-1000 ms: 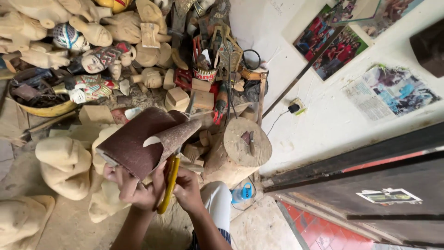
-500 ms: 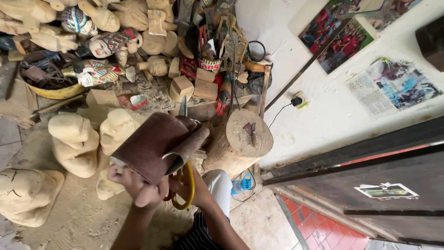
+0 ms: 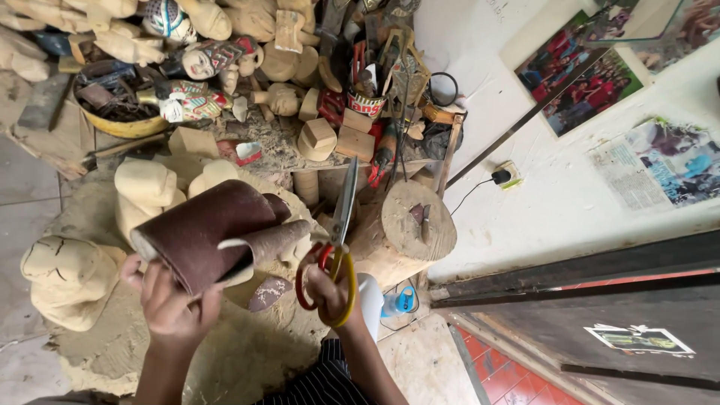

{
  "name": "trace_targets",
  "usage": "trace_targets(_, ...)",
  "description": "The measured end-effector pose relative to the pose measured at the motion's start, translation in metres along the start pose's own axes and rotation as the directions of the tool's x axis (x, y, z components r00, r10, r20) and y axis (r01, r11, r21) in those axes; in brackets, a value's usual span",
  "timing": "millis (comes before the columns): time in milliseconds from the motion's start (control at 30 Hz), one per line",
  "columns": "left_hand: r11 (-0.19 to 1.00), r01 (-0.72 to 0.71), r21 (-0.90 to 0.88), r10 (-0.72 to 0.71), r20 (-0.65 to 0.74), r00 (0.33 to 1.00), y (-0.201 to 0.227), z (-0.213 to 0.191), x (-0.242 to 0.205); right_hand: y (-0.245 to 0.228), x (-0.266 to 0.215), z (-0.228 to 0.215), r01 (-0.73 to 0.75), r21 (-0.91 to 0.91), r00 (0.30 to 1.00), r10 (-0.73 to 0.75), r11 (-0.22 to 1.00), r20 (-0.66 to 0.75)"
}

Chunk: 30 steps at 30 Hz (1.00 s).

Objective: The person carves a small wooden figurine using a knife, then briefly cuts a sanding block with scissors, and resumes carving the figurine. The workspace contains several unfinished wooden pieces and tools.

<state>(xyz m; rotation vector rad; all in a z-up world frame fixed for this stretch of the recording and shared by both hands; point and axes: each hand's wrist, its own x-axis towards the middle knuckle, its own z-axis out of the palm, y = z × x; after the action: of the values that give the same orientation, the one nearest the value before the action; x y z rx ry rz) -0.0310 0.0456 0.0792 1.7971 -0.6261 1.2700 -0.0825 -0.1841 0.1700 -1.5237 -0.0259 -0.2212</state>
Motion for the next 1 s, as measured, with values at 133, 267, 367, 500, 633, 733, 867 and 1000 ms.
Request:
trace_targets(133, 0.997, 0.069, 0.041, -0.072, 0.085, 0.994, 0.012, -0.012, 0.011, 0.015, 0.017, 0.000, -0.063, 0.397, 0.979, -0.021, 0.916, 0.203)
trace_targets(267, 0.986, -0.066, 0.154, 0.038, 0.176, 0.984, 0.019, -0.026, 0.011, 0.016, 0.022, 0.009, -0.156, 0.541, 0.968, 0.018, 0.827, 0.251)
trace_targets(367, 0.954, -0.079, 0.288, -0.009, 0.293, 0.956, 0.028, -0.040, 0.014, 0.004, 0.022, 0.018, -0.178, 0.596, 0.967, 0.027, 0.783, 0.253)
trace_targets(500, 0.951, 0.015, 0.308, -0.130, 0.358, 0.925, 0.040, -0.055, 0.033, 0.003, 0.029, 0.014, -0.180, 0.581, 0.982, 0.107, 0.794, 0.157)
trace_targets(633, 0.953, 0.135, 0.272, -0.252, 0.459, 0.852, 0.069, -0.065, 0.069, -0.001, 0.029, 0.007, -0.090, 0.588, 0.994, 0.036, 0.804, 0.103)
trace_targets(733, 0.976, 0.178, 0.123, -0.216, 0.494, 0.842, 0.084, -0.065, 0.083, 0.004, 0.024, 0.003, -0.138, 0.531, 0.990, 0.125, 0.836, 0.061)
trace_targets(867, 0.918, 0.356, 0.175, -0.376, 0.670, 0.640, 0.093, -0.072, 0.076, 0.001, 0.021, 0.008, -0.109, 0.495, 0.992, 0.123, 0.862, 0.005)
trace_targets(1000, 0.678, 0.550, 0.488, -0.687, 0.687, 0.236, 0.090, -0.077, 0.074, 0.000, 0.015, 0.012, -0.021, 0.496, 0.999, 0.041, 0.868, -0.030)
